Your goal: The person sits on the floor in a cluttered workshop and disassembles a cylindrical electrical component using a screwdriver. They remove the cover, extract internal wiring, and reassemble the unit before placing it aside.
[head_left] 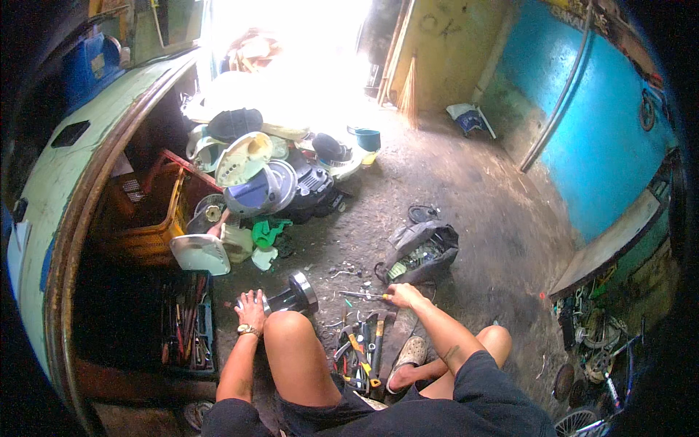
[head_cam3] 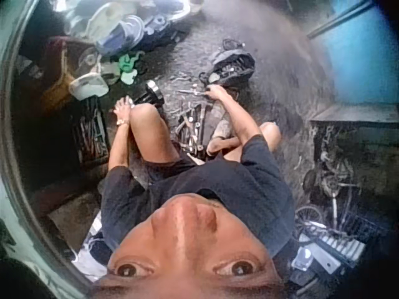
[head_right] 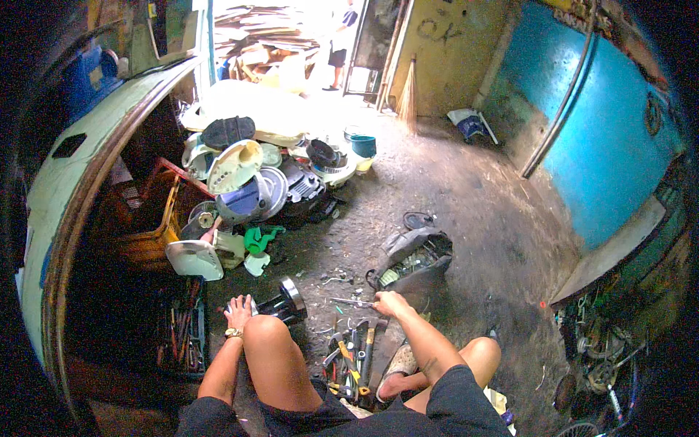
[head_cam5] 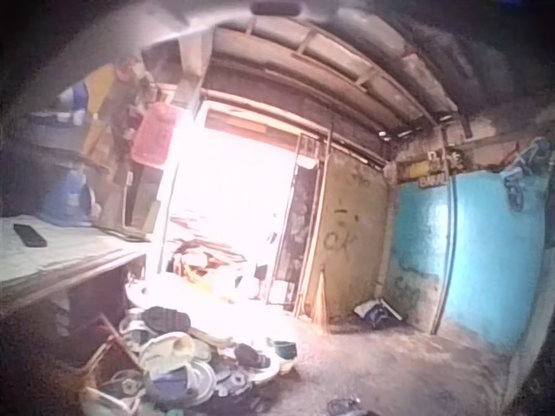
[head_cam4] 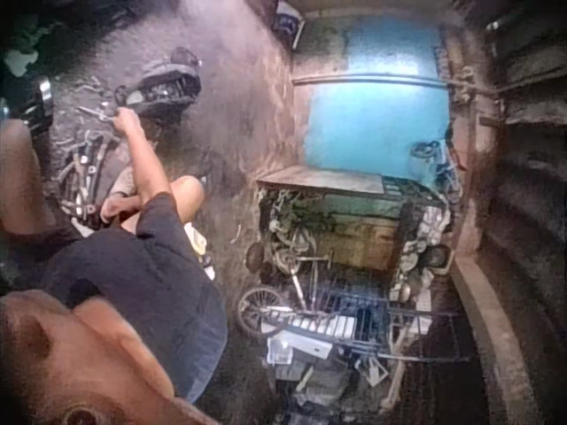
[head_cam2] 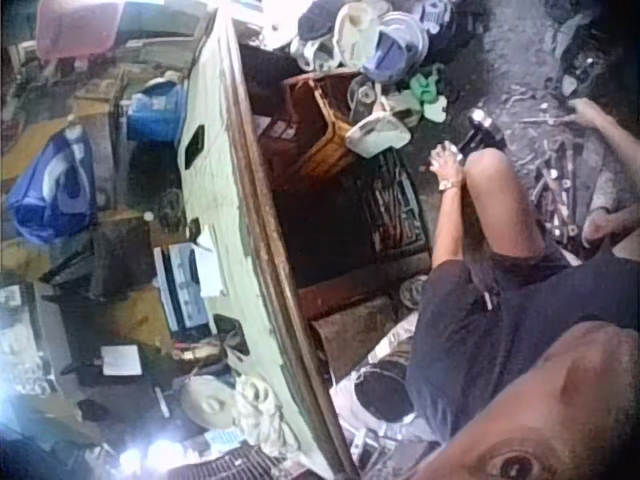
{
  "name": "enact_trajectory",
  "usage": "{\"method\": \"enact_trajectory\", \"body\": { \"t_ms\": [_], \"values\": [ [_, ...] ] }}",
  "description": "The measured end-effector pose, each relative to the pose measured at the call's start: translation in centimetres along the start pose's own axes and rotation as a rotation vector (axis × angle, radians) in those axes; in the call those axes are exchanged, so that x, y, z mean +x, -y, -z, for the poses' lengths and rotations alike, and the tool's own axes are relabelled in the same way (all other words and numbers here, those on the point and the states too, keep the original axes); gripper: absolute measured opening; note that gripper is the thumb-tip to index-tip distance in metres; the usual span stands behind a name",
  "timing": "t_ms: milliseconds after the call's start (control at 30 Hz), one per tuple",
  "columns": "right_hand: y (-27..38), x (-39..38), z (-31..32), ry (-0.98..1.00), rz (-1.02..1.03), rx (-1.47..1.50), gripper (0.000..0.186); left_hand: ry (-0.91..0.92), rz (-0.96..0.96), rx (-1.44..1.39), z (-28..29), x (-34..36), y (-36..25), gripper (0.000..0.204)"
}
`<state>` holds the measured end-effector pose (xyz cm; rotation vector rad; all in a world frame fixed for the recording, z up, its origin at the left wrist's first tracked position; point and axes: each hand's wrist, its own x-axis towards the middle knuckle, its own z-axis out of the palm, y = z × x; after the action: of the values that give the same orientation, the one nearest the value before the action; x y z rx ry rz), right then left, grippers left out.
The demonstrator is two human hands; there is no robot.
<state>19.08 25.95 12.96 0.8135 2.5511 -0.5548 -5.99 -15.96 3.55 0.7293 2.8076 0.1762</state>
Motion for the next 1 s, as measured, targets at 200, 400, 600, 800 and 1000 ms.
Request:
{"method": "enact_trajectory", "body": {
  "t_ms": [200, 400, 600, 800, 1000],
  "values": [
    [4.0, 0.0, 0.6, 0.034, 0.078, -0.013, 0.041, -0.083, 0.030, 0.043, -2.9, 1.4, 3.4, 0.083],
    [1.8, -1.4, 1.4, 0.020, -0.018, -0.039, 0.044, -0.029, -0.008, 0.024, -1.6, 0.4, 0.6, 0.072],
    [1.4, -1.8, 1.9, 0.009, -0.028, -0.024, 0.039, -0.038, -0.007, 0.047, -1.9, 0.6, 1.1, 0.069],
    [0.7, -1.7, 1.5, 0.000, -0.019, -0.039, 0.037, -0.048, -0.013, 0.053, -2.1, 0.5, 1.0, 0.068],
    [0.4, -1.4, 1.1, -0.001, -0.036, -0.038, 0.039, -0.007, -0.007, 0.032, -1.6, 0.3, 0.5, 0.070]
  ]
}}
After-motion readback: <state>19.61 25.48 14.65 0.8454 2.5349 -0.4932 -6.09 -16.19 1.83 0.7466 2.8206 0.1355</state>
